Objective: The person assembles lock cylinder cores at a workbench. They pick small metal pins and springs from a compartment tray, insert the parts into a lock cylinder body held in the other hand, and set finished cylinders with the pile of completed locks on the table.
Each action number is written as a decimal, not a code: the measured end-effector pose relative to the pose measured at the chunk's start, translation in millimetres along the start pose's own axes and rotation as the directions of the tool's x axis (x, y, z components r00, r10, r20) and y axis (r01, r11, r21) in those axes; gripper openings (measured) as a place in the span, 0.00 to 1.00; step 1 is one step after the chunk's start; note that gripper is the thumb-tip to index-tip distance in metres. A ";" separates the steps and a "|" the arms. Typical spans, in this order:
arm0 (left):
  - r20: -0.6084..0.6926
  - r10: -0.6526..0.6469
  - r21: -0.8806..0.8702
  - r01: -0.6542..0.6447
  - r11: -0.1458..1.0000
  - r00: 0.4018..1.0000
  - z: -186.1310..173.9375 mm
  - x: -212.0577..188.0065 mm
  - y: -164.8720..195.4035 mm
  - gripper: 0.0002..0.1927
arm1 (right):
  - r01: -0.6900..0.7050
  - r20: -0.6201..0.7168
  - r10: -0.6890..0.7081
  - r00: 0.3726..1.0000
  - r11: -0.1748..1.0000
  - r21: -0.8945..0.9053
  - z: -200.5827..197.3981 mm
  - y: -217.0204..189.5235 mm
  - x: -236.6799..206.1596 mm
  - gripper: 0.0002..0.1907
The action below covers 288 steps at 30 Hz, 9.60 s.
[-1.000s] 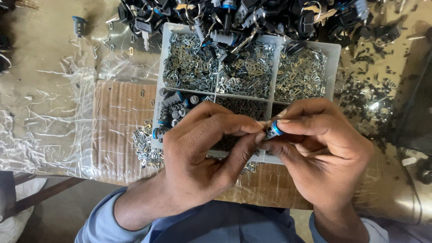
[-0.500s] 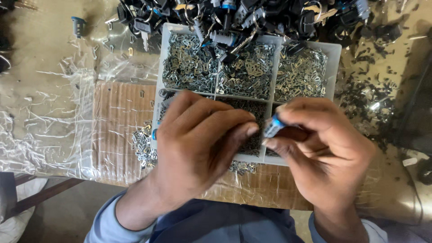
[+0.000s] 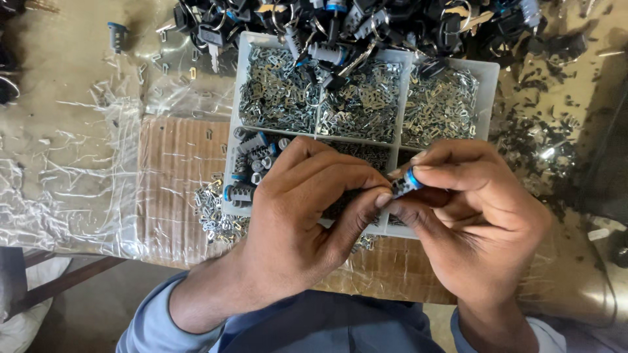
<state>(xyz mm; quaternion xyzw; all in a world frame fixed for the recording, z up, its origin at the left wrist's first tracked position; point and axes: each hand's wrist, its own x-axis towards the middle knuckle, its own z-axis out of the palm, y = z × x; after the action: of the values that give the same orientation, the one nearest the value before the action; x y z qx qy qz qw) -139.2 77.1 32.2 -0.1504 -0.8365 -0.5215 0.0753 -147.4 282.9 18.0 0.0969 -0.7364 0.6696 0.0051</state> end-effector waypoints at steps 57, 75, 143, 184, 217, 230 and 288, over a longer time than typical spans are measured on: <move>0.371 0.283 -0.027 -0.294 0.955 0.884 33.6 -64.9 35.3 0.07 | 0.098 -0.321 0.003 0.947 0.950 0.297 -92.7 27.4 -164.4 0.25; 0.142 -0.024 0.445 -0.042 0.894 0.990 36.9 -108.8 18.2 0.13 | 0.133 -0.452 0.069 0.890 0.907 0.401 -78.6 54.8 -144.4 0.24; 0.366 -0.210 -0.101 0.263 0.959 0.906 4.4 -133.2 2.6 0.14 | -0.315 0.018 0.401 0.916 0.690 0.651 23.8 31.8 -182.9 0.19; 0.375 0.056 0.529 -0.263 0.807 0.925 69.8 -65.5 24.2 0.23 | -0.201 -0.196 0.350 0.916 0.824 0.530 -30.1 33.1 -207.9 0.24; 0.203 0.223 -0.010 -0.225 0.974 0.954 9.5 -93.7 23.0 0.14 | -0.337 -0.076 0.440 0.895 0.778 0.531 14.5 32.3 -186.4 0.16; -0.029 -0.074 0.658 0.075 0.749 0.997 -26.1 -140.0 -3.1 0.24 | -0.416 0.373 0.222 0.901 0.687 0.596 29.0 46.9 -152.8 0.23; 0.374 -0.081 -0.274 0.193 0.942 0.924 -4.6 -105.1 11.5 0.12 | -0.296 0.006 0.327 0.945 0.847 0.442 29.0 24.5 -163.3 0.12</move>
<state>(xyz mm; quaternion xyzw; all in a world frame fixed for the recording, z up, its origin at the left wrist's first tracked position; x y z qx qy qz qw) -36.3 59.5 14.2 -0.1927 -0.7539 -0.6125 -0.1392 12.8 278.5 -31.5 -0.0486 -0.5725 0.8123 -0.1000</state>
